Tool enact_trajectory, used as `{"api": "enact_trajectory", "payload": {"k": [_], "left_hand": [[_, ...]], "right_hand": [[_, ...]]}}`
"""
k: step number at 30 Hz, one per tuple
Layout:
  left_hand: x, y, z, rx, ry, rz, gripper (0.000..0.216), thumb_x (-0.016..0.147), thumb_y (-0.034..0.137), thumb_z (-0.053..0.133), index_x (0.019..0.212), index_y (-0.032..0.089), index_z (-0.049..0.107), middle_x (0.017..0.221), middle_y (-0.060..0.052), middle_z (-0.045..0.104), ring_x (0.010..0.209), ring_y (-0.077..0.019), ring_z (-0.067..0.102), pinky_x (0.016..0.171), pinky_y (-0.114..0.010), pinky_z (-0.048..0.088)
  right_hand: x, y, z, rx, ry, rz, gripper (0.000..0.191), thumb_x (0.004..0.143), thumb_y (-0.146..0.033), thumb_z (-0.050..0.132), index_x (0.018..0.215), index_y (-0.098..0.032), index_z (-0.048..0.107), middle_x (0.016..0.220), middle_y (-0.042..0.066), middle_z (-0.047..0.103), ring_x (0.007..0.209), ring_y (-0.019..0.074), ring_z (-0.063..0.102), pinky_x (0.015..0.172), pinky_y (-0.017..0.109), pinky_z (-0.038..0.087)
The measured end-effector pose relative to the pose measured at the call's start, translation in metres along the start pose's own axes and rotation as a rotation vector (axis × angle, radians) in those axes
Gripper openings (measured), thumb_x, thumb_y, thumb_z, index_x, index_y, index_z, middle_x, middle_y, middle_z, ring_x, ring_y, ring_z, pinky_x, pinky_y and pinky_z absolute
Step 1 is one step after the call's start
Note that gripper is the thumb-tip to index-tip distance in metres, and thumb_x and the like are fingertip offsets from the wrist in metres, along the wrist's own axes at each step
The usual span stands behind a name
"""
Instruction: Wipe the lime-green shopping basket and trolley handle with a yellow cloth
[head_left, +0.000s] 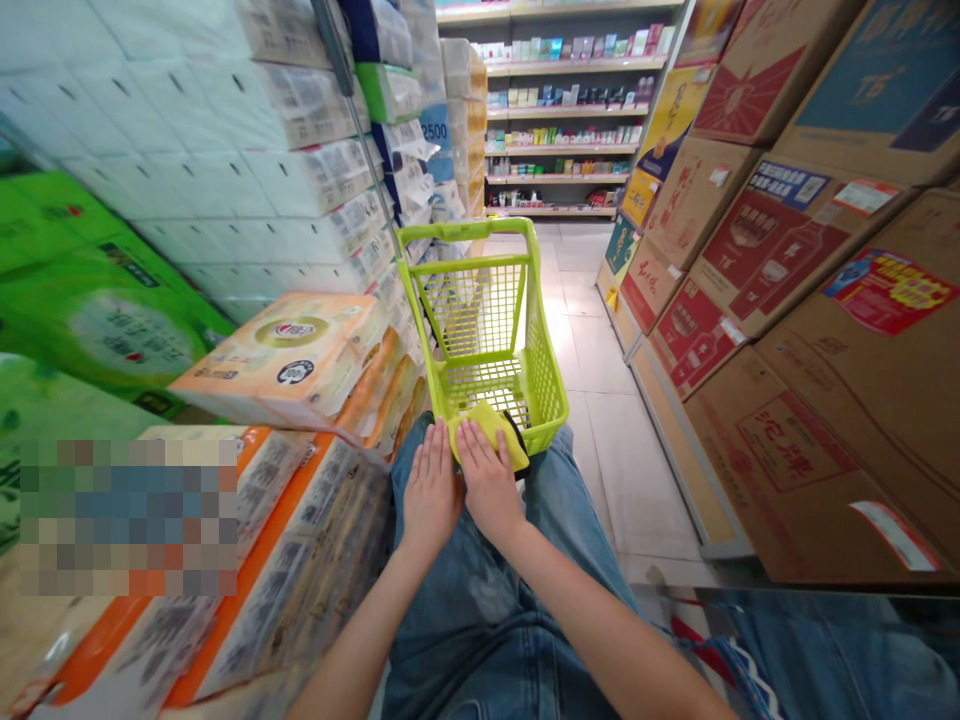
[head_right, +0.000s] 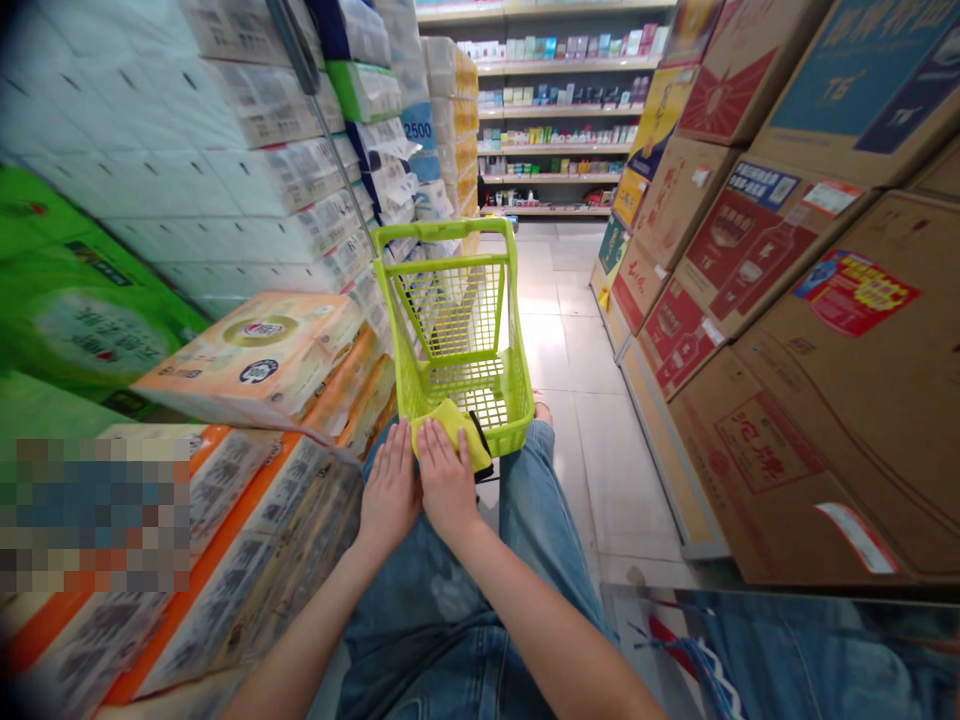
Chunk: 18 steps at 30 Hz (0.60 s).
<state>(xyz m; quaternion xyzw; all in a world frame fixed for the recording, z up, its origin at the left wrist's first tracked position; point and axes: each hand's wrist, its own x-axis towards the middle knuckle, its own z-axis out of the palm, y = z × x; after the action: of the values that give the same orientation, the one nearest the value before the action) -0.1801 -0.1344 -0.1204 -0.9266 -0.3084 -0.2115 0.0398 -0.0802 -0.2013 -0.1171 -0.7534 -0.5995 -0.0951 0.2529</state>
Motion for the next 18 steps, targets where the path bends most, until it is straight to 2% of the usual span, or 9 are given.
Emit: {"api": "enact_trajectory", "payload": {"k": [4, 8, 14, 18], "left_hand": [[0.0, 0.001, 0.001, -0.008, 0.011, -0.004, 0.077, 0.089, 0.012, 0.042, 0.157, 0.008, 0.007, 0.162, -0.017, 0.025, 0.151, -0.0262, 0.021, 0.12, -0.045, 0.03], [0.001, 0.004, -0.001, -0.018, 0.005, -0.016, 0.077, 0.09, 0.011, 0.041, 0.157, 0.009, 0.004, 0.162, -0.016, 0.023, 0.151, -0.0254, 0.02, 0.12, -0.045, 0.03], [0.002, 0.004, -0.002, -0.037, 0.004, -0.007, 0.078, 0.089, 0.011, 0.042, 0.158, 0.01, 0.003, 0.163, -0.016, 0.022, 0.151, -0.026, 0.02, 0.12, -0.046, 0.031], [0.002, 0.004, -0.001, -0.037, -0.002, -0.015, 0.078, 0.089, 0.011, 0.041, 0.158, 0.01, 0.004, 0.163, -0.015, 0.022, 0.151, -0.0254, 0.02, 0.12, -0.045, 0.03]], "right_hand": [[-0.011, 0.024, -0.01, -0.014, -0.019, -0.082, 0.063, 0.09, -0.005, 0.038, 0.152, -0.013, 0.033, 0.156, 0.01, 0.041, 0.148, 0.0165, 0.029, 0.124, 0.046, 0.006], [-0.029, 0.056, -0.023, -0.05, 0.009, -0.06, 0.072, 0.085, 0.0, 0.037, 0.154, -0.016, 0.028, 0.154, 0.009, 0.043, 0.147, 0.0153, 0.03, 0.124, 0.048, 0.002], [-0.037, 0.105, -0.04, -0.095, 0.09, 0.052, 0.079, 0.08, 0.003, 0.036, 0.155, -0.019, 0.027, 0.152, 0.01, 0.047, 0.145, 0.018, 0.036, 0.122, 0.051, 0.01], [-0.036, 0.12, -0.046, -0.073, 0.118, 0.111, 0.08, 0.079, 0.004, 0.035, 0.154, -0.02, 0.03, 0.152, 0.008, 0.048, 0.144, 0.0184, 0.038, 0.122, 0.05, 0.016]]}}
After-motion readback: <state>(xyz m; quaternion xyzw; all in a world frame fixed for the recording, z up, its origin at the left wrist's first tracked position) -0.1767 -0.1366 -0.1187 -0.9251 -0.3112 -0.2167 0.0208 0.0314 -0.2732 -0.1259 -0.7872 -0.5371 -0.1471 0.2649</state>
